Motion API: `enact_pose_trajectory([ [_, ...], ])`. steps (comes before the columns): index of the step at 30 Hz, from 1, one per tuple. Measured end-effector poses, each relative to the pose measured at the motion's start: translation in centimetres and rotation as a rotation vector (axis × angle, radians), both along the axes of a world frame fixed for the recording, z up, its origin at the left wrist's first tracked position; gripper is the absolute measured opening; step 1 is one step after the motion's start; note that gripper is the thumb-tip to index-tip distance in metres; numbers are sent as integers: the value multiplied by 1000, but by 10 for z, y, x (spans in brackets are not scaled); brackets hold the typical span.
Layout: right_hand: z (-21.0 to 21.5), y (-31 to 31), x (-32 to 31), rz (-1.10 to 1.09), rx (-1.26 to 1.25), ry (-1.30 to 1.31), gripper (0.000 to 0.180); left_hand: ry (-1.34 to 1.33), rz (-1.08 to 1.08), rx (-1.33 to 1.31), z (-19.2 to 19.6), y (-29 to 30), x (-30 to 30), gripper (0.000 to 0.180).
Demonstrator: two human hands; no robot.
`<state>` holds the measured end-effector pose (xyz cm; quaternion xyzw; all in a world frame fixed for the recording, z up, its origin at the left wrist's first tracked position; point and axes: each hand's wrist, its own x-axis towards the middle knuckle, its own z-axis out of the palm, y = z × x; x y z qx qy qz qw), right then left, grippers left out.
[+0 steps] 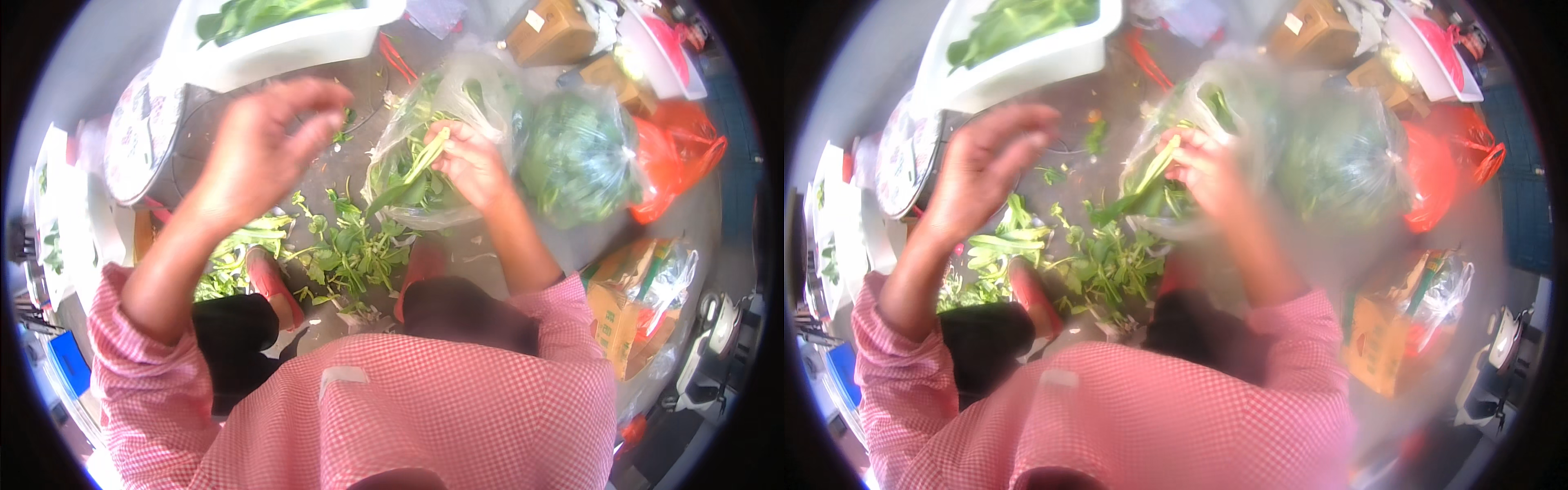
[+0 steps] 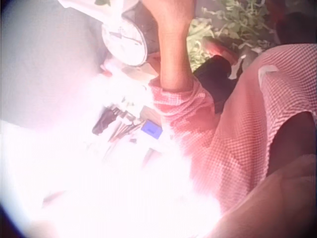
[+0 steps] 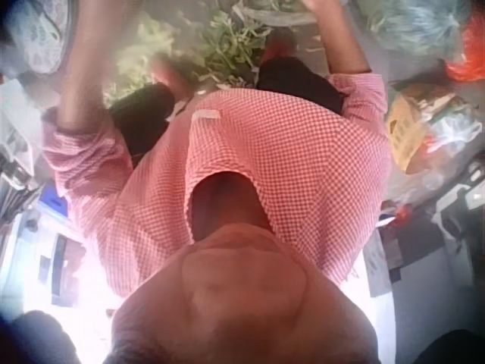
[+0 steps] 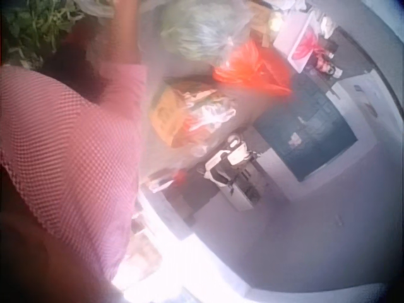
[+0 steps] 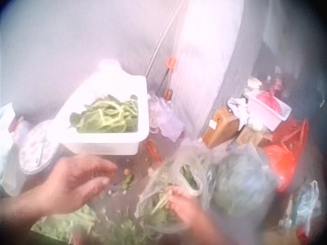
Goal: The person sits on the floor and repeatedly picks up leafy green vegetables, removes stems and unwanted parts by hand, and places the cleaned leaves into a white container. Stems and trimmings are discarded on the floor.
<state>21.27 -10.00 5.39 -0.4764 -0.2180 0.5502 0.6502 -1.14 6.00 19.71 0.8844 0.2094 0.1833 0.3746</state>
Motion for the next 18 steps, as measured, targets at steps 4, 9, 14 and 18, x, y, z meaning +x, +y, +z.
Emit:
enact_pose_trajectory([
  [4, 66, 8, -23, 163, 165, 130, 24, 150, -37, -270, 0, -29, -16, 20],
  [9, 140, 21, -65, 262, 172, -35, 23, -8, -32, -328, 29, -48, -23, 21],
  [14, 184, 31, -86, 404, 135, -220, 23, -153, -52, -599, 36, -41, -45, 24],
  [18, 196, 36, -103, 393, 34, -466, 19, -219, -82, -727, 39, -40, -62, 28],
])
